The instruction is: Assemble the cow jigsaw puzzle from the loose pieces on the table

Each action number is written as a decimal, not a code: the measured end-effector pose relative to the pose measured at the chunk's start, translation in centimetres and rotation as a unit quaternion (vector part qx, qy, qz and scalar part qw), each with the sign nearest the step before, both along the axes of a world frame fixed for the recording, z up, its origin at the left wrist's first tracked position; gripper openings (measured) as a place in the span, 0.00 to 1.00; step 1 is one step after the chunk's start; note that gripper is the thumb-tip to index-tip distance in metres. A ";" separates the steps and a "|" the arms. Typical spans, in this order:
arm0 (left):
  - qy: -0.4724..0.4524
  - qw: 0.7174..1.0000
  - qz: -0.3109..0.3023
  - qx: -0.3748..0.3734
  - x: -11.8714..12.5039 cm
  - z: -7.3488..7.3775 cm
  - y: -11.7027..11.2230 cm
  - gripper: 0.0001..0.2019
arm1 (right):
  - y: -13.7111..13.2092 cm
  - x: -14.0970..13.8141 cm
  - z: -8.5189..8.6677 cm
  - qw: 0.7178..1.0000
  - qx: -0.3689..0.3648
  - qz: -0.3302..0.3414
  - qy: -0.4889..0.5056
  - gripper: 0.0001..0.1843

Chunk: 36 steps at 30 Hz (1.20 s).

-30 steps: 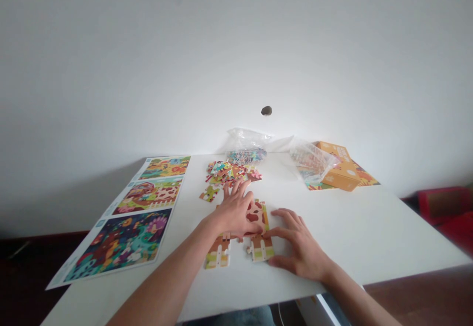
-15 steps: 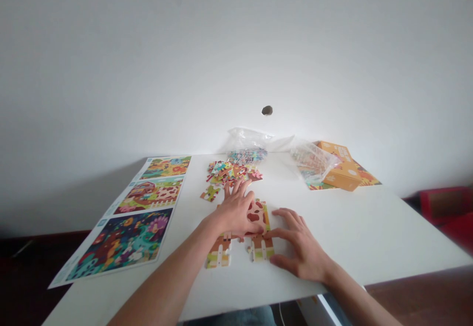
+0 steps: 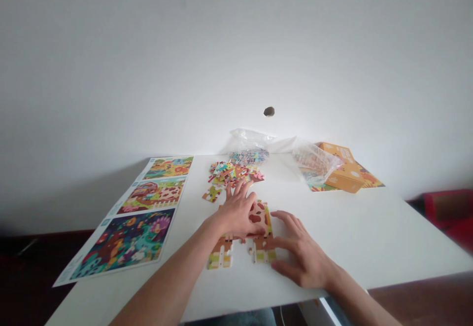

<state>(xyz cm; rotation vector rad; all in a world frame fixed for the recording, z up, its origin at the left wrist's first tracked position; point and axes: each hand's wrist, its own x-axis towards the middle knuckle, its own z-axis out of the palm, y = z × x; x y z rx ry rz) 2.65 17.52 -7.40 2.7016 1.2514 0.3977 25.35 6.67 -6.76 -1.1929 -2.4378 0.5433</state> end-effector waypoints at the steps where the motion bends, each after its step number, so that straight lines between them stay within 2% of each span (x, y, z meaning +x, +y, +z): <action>1: -0.002 1.000 -0.002 0.003 0.0 -0.1 0.0 0.31 | 0.0 0.0 0.0 1.000 0.002 0.002 -0.009 0.32; 3: -0.009 1.000 -0.011 0.010 -0.3 -0.2 0.2 0.27 | 0.2 -0.1 0.1 1.000 0.002 0.010 -0.027 0.34; 5: -0.020 0.999 -0.009 0.023 -0.8 -0.2 0.8 0.19 | 0.3 -0.2 0.2 0.999 -0.008 0.030 -0.043 0.37; 6: -0.027 0.999 0.005 0.037 -1.1 -0.2 1.3 0.15 | 0.3 -0.2 0.3 0.998 -0.014 0.042 -0.050 0.37; 8: -0.047 0.993 0.085 0.072 -2.0 -0.3 2.5 0.11 | 0.3 -0.2 0.5 0.997 -0.026 0.055 -0.056 0.35; 11: -0.054 0.969 0.220 0.094 -3.6 -0.9 4.3 0.15 | 0.1 0.4 0.6 0.997 -0.032 0.054 -0.049 0.34; 14: -0.053 0.944 0.317 0.081 -4.6 -1.6 5.5 0.18 | -0.5 1.4 0.6 0.996 -0.039 0.065 -0.044 0.32; 16: -0.054 0.937 0.339 0.064 -4.9 -2.0 5.9 0.19 | -0.8 1.9 0.7 0.996 -0.047 0.068 -0.046 0.30; 20: -0.056 0.936 0.346 0.040 -4.7 -2.3 6.1 0.22 | -0.5 1.8 0.8 0.997 -0.035 0.068 -0.015 0.28; 23: -0.060 0.935 0.350 0.030 -4.7 -2.3 6.2 0.24 | 2.2 0.7 0.6 0.998 -0.008 0.021 0.064 0.18; 26: -0.067 0.935 0.346 0.039 -4.8 -2.4 6.3 0.24 | 7.2 -1.2 0.2 0.990 0.031 -0.101 0.093 0.12; 29: -0.067 0.932 0.353 0.054 -5.2 -2.5 6.5 0.24 | 12.4 -3.4 -0.4 0.982 0.055 -0.170 0.059 0.16; 32: -0.068 0.927 0.365 0.057 -5.6 -2.6 6.7 0.21 | 15.7 -5.2 -1.4 0.971 0.081 -0.221 0.033 0.22; 34: -0.074 0.924 0.370 0.056 -5.7 -2.7 6.8 0.18 | 16.6 -5.8 -2.3 0.978 0.076 -0.196 -0.007 0.30; 36: -0.080 0.921 0.375 0.060 -5.7 -2.7 6.9 0.17 | 16.9 -6.1 -3.0 0.983 0.074 -0.164 -0.032 0.31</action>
